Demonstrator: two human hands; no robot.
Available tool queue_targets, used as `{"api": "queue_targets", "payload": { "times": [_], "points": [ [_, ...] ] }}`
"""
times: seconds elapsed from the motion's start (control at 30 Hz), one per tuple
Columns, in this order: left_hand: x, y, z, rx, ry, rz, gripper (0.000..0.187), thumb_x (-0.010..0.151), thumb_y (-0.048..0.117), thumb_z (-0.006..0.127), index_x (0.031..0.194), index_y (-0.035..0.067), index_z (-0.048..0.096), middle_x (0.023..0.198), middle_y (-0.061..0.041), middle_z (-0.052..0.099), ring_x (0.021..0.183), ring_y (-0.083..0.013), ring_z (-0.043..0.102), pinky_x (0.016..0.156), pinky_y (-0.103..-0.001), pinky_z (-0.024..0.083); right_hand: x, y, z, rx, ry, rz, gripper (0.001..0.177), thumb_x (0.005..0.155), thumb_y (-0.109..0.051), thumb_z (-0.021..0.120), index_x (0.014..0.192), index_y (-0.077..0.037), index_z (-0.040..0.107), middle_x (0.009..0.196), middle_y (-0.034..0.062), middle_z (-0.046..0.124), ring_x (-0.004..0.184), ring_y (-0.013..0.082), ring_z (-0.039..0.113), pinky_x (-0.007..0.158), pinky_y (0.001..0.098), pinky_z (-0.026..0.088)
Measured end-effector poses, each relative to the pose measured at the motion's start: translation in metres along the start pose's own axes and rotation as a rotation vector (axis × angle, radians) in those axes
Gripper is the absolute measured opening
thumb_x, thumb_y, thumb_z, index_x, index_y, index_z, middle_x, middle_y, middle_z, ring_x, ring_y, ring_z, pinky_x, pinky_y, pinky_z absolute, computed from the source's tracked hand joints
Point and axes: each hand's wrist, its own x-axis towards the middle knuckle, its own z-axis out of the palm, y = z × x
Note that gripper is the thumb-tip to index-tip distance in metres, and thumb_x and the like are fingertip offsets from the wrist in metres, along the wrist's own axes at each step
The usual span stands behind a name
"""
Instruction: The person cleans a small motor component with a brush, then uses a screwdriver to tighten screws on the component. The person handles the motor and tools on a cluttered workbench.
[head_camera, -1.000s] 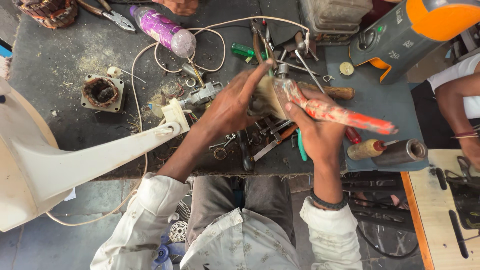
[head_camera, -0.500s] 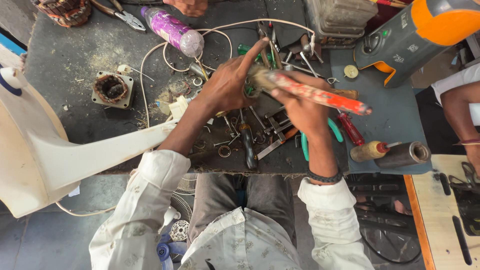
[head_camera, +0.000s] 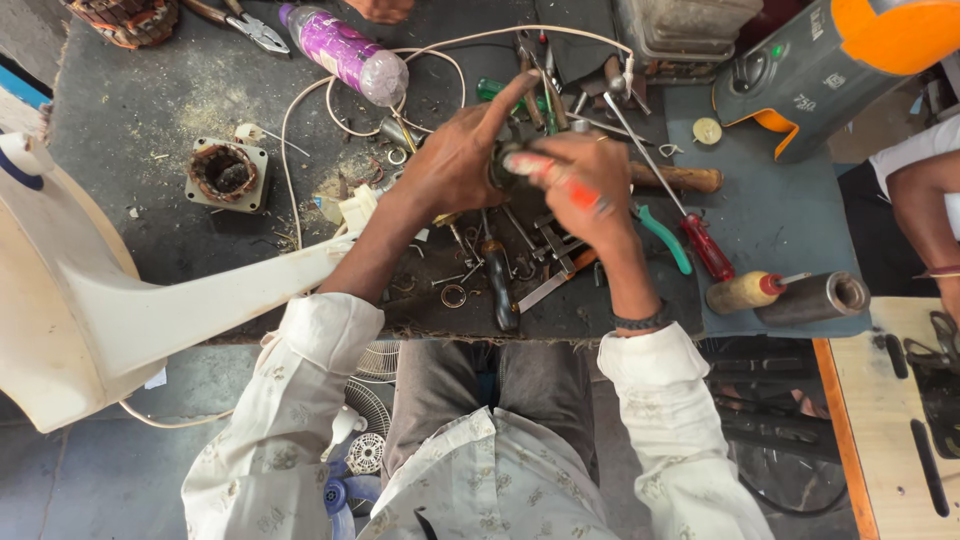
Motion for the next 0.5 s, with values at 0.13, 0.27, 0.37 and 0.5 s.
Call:
{"api": "queue_targets", "payload": {
  "times": [0.13, 0.27, 0.37, 0.5],
  "points": [
    [-0.003, 0.002, -0.004, 0.015, -0.016, -0.007, 0.132, 0.057, 0.017, 0.095, 0.161, 0.020, 0.012, 0.129, -0.024, 0.066, 0.118, -0.0469, 0.062, 0.102, -0.050, 0.052, 0.001, -0.004, 0.001, 0.202, 0.131, 0.064, 0.028, 0.085, -0.005, 0.081, 0.113, -0.006, 0.079, 0.104, 0.0128, 0.077, 0.089, 0.0271, 0.075, 0.077, 0.0376, 0.057],
    [0.000, 0.001, 0.001, 0.041, -0.028, -0.018, 0.131, 0.059, 0.021, 0.097, 0.160, 0.020, 0.013, 0.124, -0.022, 0.068, 0.115, -0.0457, 0.064, 0.101, -0.052, 0.051, -0.002, -0.001, -0.005, 0.188, 0.005, -0.001, 0.026, 0.081, -0.003, 0.080, 0.106, -0.006, 0.080, 0.096, 0.0131, 0.077, 0.084, 0.0296, 0.074, 0.074, 0.0398, 0.055],
    [-0.003, 0.001, 0.002, 0.055, -0.024, -0.012, 0.130, 0.059, 0.018, 0.095, 0.161, 0.021, 0.013, 0.126, -0.022, 0.067, 0.115, -0.0456, 0.064, 0.100, -0.051, 0.053, 0.003, -0.006, -0.005, 0.157, 0.048, 0.021, 0.025, 0.083, -0.001, 0.079, 0.108, -0.003, 0.079, 0.097, 0.0153, 0.077, 0.084, 0.0300, 0.074, 0.074, 0.0398, 0.055],
    [-0.002, -0.004, 0.001, 0.008, -0.016, 0.007, 0.131, 0.057, 0.017, 0.094, 0.160, 0.021, 0.013, 0.125, -0.022, 0.068, 0.115, -0.0459, 0.064, 0.098, -0.050, 0.054, 0.006, -0.015, -0.009, 0.192, 0.171, -0.013, 0.028, 0.087, 0.004, 0.076, 0.115, -0.004, 0.078, 0.106, 0.0151, 0.077, 0.096, 0.0281, 0.076, 0.084, 0.0379, 0.058]
  ]
}}
